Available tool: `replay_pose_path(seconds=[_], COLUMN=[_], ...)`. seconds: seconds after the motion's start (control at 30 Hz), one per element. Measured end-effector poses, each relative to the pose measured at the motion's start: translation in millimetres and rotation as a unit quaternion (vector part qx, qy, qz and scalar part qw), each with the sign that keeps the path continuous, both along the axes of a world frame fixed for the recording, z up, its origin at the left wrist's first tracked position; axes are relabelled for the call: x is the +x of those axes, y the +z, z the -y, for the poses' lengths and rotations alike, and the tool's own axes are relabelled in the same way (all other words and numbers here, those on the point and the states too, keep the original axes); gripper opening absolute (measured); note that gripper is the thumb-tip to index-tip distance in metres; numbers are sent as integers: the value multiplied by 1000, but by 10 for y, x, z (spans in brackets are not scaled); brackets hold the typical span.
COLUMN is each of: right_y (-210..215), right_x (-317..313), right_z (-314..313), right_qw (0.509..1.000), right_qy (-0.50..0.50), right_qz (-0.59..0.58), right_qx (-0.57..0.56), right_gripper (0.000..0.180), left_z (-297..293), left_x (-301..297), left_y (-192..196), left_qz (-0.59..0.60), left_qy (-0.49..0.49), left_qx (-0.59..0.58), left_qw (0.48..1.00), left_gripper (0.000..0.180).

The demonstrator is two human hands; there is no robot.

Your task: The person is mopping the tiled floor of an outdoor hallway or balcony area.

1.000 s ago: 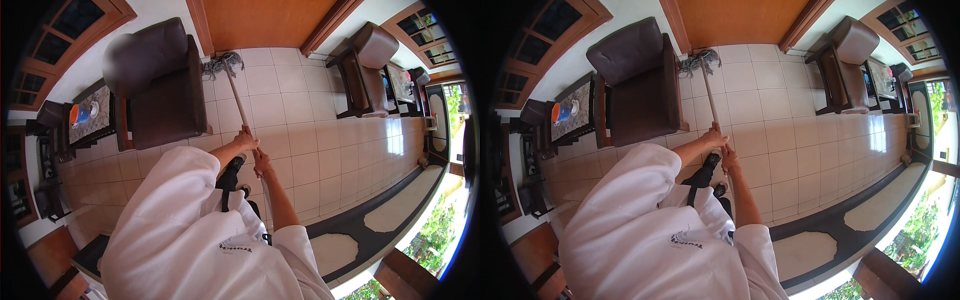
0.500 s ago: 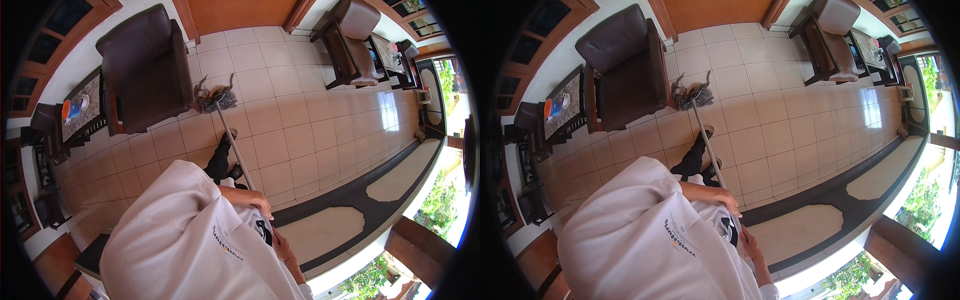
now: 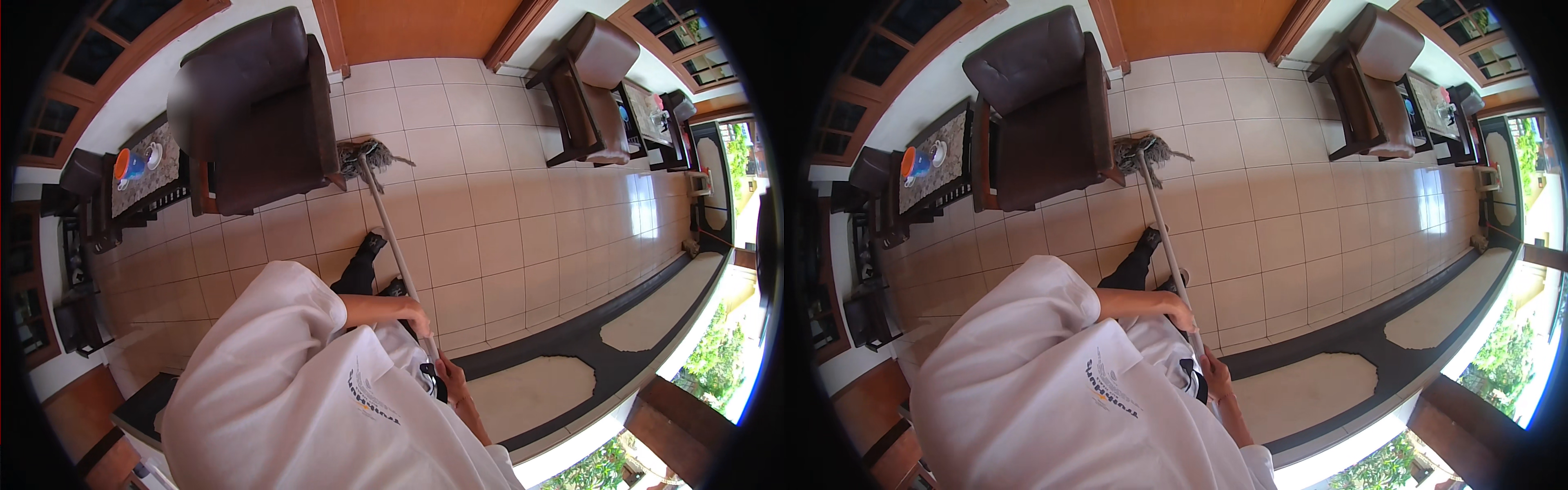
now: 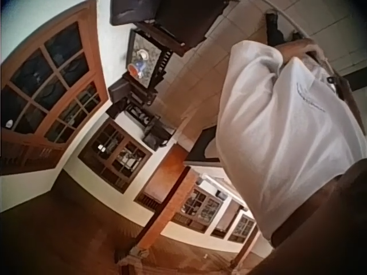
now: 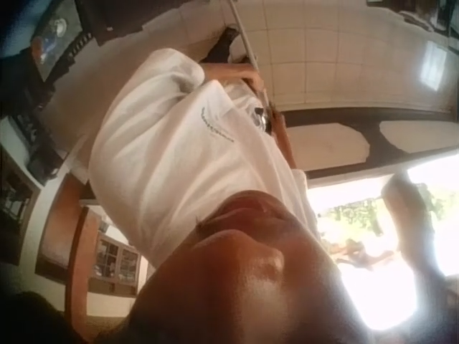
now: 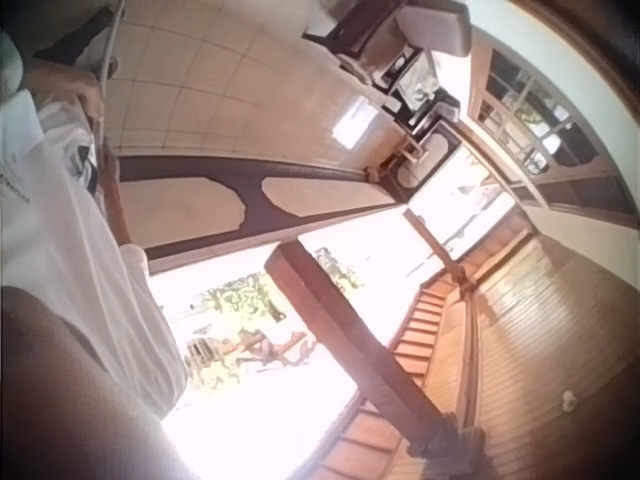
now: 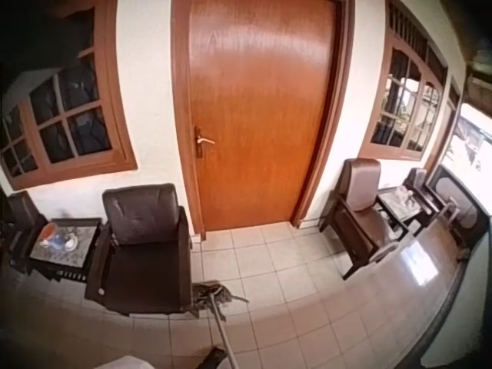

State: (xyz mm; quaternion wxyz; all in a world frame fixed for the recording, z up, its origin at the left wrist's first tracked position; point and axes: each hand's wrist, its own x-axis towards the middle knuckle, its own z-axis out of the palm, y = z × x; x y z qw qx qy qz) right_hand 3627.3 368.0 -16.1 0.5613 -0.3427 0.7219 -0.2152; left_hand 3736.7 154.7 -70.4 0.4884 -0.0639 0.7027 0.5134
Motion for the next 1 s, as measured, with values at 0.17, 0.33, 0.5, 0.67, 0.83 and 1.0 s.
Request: replay_pose_path(seconds=[0.17, 0.33, 0.5, 0.67, 0.83, 1.0], right_y=[-21, -451, -210, -343, -305, 331], right_x=[487, 887, 906, 859, 854, 853], right_z=[1480, 2759, 3333, 3037, 1996, 579], right_qw=[991, 994, 989, 996, 992, 982], right_qy=[-9, 1, 12, 14, -9, -30], right_qz=[58, 57, 37, -27, -8, -47], right_qx=[119, 91, 142, 89, 123, 179], right_gripper=[42, 43, 45, 44, 43, 42], left_z=[742, 1723, 2209, 1979, 1107, -22], left_x=[390, 969, 1186, 1032, 938, 741], left_y=[-355, -984, -636, -691, -656, -117], left_qz=[107, 65, 30, 13, 5, 6], left_qy=[97, 343, 408, 363, 265, 76], left_qx=[-218, -286, -287, -278, -292, -139], left_qw=[965, 892, 866, 889, 919, 987], left_gripper=[97, 110, 111, 108, 110, 112])
